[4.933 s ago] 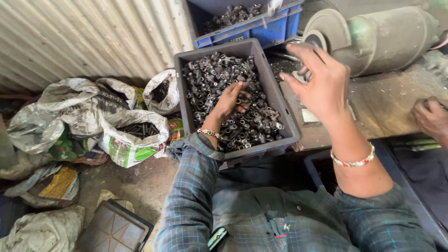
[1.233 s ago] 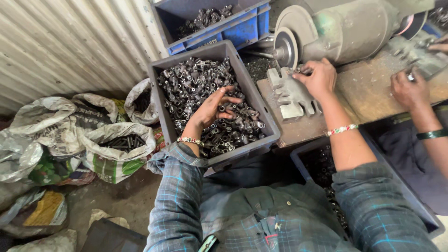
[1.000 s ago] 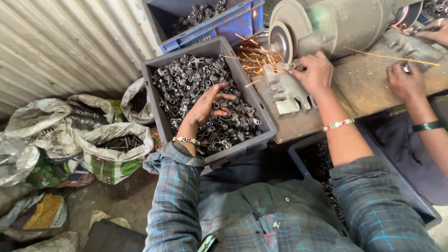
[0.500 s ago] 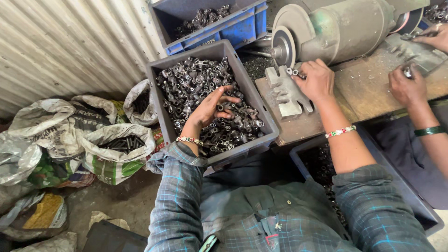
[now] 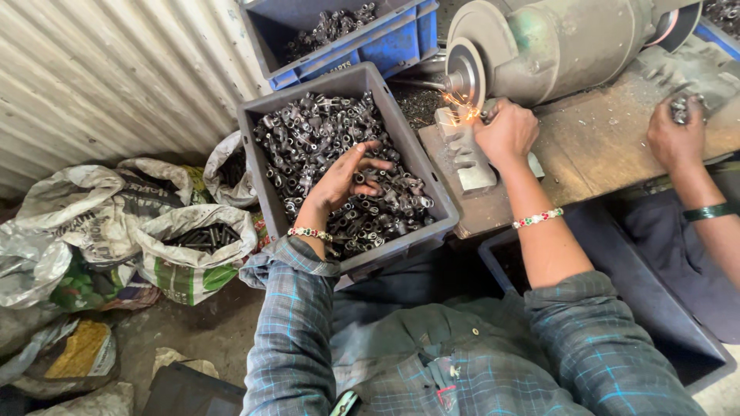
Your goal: The person picks small metal fittings one at a time from a bin, holds each against a running bench grinder to grind its edge with sparks flying, and places the ground piece into a second bin, repeating the cycle continuously.
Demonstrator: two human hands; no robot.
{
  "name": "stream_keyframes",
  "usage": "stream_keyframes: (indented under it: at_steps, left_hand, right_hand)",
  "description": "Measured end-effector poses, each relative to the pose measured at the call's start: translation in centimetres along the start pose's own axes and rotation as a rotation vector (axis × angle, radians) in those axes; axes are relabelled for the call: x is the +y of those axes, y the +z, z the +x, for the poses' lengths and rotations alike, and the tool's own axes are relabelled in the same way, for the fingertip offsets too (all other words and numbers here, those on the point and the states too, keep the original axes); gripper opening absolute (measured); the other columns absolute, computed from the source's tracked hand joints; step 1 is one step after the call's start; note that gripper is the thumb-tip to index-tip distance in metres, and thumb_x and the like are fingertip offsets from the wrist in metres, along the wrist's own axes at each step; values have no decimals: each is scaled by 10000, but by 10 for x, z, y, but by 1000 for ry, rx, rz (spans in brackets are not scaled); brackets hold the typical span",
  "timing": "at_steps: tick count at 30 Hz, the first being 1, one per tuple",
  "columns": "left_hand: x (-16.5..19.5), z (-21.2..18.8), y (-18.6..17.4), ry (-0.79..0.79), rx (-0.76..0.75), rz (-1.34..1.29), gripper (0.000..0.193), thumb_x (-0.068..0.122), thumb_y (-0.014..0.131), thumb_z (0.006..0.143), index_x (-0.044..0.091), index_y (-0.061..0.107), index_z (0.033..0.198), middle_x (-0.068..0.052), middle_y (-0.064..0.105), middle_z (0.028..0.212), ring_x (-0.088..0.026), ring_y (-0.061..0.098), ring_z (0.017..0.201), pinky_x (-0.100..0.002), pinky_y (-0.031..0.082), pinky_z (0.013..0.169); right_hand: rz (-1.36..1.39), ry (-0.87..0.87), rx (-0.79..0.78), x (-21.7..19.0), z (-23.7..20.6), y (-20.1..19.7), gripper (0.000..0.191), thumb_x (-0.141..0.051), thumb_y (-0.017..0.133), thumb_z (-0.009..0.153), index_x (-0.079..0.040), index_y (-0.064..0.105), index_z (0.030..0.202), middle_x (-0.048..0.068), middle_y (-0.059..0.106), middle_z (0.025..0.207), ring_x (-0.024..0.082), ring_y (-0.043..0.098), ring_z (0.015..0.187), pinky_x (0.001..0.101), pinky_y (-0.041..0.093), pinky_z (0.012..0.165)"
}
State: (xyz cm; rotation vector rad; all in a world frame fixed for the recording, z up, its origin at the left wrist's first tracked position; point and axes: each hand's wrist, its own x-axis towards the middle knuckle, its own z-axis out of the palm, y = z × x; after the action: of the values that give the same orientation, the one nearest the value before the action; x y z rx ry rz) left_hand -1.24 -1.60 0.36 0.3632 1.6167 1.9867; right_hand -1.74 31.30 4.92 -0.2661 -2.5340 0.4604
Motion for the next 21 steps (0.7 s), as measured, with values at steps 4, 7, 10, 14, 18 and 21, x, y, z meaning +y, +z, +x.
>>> stream_keyframes:
  at_steps: [4,7,10,14,18,21]
  left_hand:
    - [1,-4,3,-9,18,13,710,573,408,1027,85,380,1541,-130,695,1226,-152,646,754,-280,628,694]
    - [1,-7,2,-8,23,8,677,578,408,1012,117,431,1507,-82,719,1141,-124,594,664,-226,529,540]
    - [-4,-3,-1,-15,43,-2,612,572,410,1046,136,542,1456,-31,697,982,-70,499,625,-176,377,460]
    - [-14,5,-7,-45,99,66,500,520,466,1051,166,618,1370,22,655,912,-54,490,686,-175,383,521]
    - [-19,4,-11,-8,80,101,435,461,517,1044,180,624,1359,43,630,1000,-35,533,851,-184,465,680]
    - [-19,4,-12,-49,72,82,388,375,566,1020,181,614,1354,45,613,1038,-59,533,851,-203,478,703]
  right_hand:
    - [-83,33,70,-3,-6,-5,311,-342,884,727,-90,760,862,185,731,811,392,717,775,490,552,715]
    - [-87,8,42,9,-21,-16,279,-327,875,793,-90,758,882,153,742,861,383,708,800,492,539,717]
    - [-50,-348,175,22,-55,-32,208,-229,882,843,-90,740,902,75,710,916,295,672,884,415,530,763]
    - [-52,-815,504,31,-90,-48,174,-151,920,854,-159,835,1006,-35,717,986,192,600,830,340,496,701]
    - [-34,-1010,689,22,-92,-57,182,-100,918,830,-175,806,952,-32,712,995,205,613,855,333,515,725]
    - [-37,-1056,700,6,-91,-68,188,-90,931,834,-182,810,944,-41,717,989,204,612,845,330,515,725]
